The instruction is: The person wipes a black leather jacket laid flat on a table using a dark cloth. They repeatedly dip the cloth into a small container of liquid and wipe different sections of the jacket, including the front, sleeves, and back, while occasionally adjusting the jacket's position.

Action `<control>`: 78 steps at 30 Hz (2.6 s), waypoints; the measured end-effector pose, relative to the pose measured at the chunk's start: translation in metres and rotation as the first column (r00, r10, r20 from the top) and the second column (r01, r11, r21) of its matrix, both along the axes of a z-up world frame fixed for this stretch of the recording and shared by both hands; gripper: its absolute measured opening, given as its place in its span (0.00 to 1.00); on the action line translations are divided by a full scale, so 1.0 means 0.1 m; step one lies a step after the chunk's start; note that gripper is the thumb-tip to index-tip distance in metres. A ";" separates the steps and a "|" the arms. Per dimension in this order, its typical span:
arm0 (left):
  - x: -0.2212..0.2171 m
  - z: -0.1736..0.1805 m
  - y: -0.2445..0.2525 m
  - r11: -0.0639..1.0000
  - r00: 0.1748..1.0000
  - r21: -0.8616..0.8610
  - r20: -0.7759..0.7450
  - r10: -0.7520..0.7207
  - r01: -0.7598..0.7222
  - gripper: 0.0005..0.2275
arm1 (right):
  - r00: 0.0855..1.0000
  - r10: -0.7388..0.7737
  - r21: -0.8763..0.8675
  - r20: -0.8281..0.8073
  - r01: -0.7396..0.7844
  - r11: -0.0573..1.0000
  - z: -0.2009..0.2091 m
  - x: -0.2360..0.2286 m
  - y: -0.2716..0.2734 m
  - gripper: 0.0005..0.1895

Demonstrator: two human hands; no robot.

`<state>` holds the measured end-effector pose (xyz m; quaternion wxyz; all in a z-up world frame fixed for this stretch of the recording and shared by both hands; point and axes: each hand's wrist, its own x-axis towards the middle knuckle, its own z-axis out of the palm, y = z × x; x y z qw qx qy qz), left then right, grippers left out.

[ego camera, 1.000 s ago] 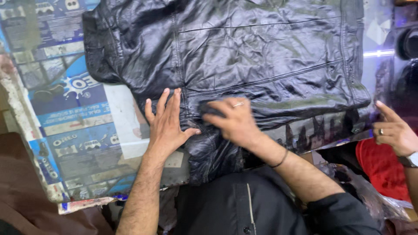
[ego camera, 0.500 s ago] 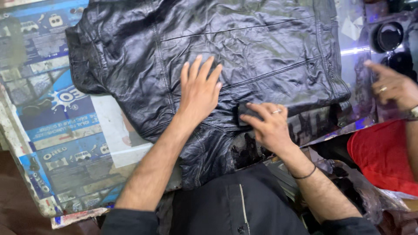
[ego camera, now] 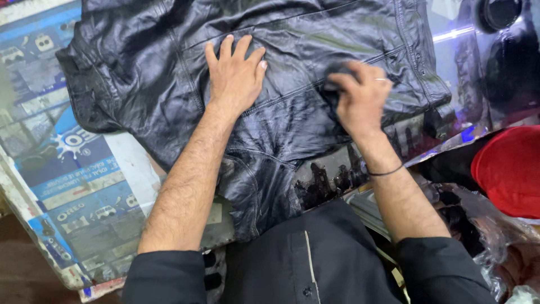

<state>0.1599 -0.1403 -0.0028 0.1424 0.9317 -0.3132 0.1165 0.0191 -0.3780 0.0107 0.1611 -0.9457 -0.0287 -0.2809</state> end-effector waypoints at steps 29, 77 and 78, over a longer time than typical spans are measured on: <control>-2.48 -0.10 0.33 0.970 0.975 -0.225 -0.178 -0.133 0.091 0.19 | 0.934 0.184 0.859 0.307 -0.189 -0.475 -0.82 -0.41 -1.07 0.29; -2.34 -0.30 0.49 0.884 0.956 -0.412 -0.088 -0.280 0.221 0.13 | 0.969 0.187 0.028 -0.159 -0.185 0.982 -0.17 -1.11 0.46 0.20; -2.36 -0.31 0.50 0.886 0.957 -0.410 -0.088 -0.276 0.218 0.13 | 0.978 0.157 0.071 -0.135 -0.149 0.986 -0.19 -1.11 0.46 0.19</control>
